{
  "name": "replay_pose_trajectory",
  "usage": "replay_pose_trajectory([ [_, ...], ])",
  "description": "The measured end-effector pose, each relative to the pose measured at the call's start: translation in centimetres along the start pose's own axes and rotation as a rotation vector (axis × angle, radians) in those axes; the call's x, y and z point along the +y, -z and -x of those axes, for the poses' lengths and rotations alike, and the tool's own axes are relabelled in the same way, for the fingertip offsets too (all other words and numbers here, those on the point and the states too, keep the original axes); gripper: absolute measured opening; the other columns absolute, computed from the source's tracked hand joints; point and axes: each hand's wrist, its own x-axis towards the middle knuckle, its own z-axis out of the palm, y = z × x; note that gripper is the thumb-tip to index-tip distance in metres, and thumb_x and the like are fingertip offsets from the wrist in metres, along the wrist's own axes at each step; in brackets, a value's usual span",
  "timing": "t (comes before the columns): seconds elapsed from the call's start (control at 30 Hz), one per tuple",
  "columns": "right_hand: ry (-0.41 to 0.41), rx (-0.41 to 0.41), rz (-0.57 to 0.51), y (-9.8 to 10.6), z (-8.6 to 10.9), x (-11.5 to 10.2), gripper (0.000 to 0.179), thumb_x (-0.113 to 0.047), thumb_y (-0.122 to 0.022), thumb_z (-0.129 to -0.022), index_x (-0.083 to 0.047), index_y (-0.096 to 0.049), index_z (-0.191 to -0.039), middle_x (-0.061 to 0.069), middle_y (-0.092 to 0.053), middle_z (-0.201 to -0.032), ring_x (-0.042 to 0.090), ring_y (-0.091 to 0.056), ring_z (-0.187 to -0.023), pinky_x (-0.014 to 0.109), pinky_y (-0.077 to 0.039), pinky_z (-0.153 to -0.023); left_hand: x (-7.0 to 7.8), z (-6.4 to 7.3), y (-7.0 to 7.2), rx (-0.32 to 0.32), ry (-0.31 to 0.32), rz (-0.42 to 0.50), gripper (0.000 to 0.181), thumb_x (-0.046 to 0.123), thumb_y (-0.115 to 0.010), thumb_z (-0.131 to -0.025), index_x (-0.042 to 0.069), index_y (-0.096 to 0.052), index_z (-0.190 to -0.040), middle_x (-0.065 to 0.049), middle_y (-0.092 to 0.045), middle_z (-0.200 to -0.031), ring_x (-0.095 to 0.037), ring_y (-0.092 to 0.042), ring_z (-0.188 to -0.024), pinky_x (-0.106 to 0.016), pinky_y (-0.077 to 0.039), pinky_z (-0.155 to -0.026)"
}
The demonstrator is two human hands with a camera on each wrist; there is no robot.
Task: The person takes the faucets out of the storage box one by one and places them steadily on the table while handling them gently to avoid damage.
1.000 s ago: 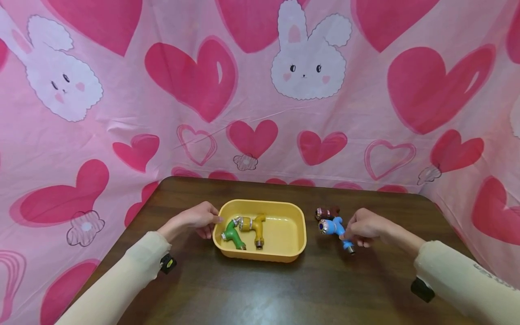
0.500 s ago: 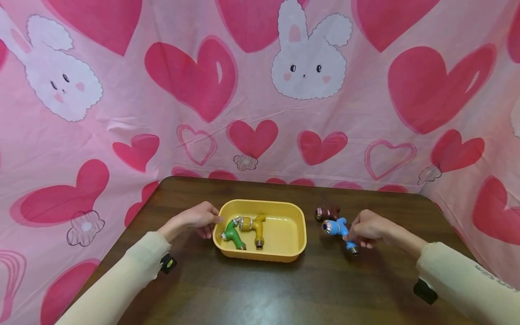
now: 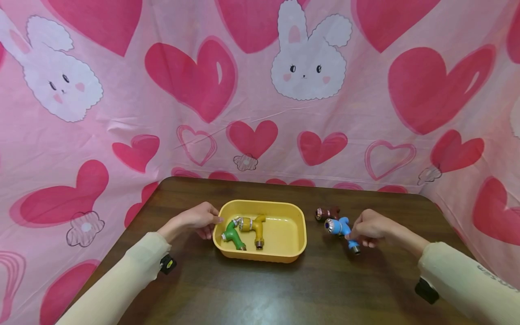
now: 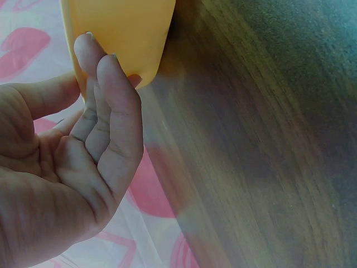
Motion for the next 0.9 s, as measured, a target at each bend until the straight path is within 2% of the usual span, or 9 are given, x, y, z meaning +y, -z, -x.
replay_pose_trajectory([
  [0.43,0.016,-0.021,-0.014,1.1,-0.5,1.2,0.034,-0.014,-0.077,-0.092,-0.005,-0.065,-0.062,-0.003,-0.053,-0.052,0.005,-0.049,-0.047,0.019,-0.046,-0.047,0.0,0.0,0.0,0.005,-0.002,0.003,0.023,0.014,-0.06,-0.108,-0.004,-0.074,-0.109,-0.008,-0.063,-0.066,-0.013,-0.061,-0.05,-0.032,-0.059,-0.054],
  [0.67,-0.006,0.011,-0.023,1.2,-0.5,1.4,0.036,-0.013,-0.079,-0.091,-0.007,-0.062,-0.061,-0.002,-0.052,-0.052,0.005,-0.049,-0.047,0.019,-0.046,-0.047,-0.1,0.0,-0.1,0.007,-0.01,0.001,0.023,0.014,-0.06,-0.107,-0.004,-0.075,-0.11,-0.007,-0.063,-0.066,-0.013,-0.061,-0.05,-0.032,-0.059,-0.054],
  [0.9,-0.034,0.009,-0.058,1.7,-0.6,1.9,0.035,-0.011,-0.078,-0.092,-0.007,-0.061,-0.062,-0.002,-0.052,-0.054,0.004,-0.049,-0.048,0.017,-0.046,-0.048,-0.1,0.1,-0.1,0.011,0.003,0.0,0.023,0.013,-0.06,-0.107,-0.004,-0.075,-0.109,-0.008,-0.064,-0.066,-0.013,-0.061,-0.05,-0.032,-0.059,-0.054],
])
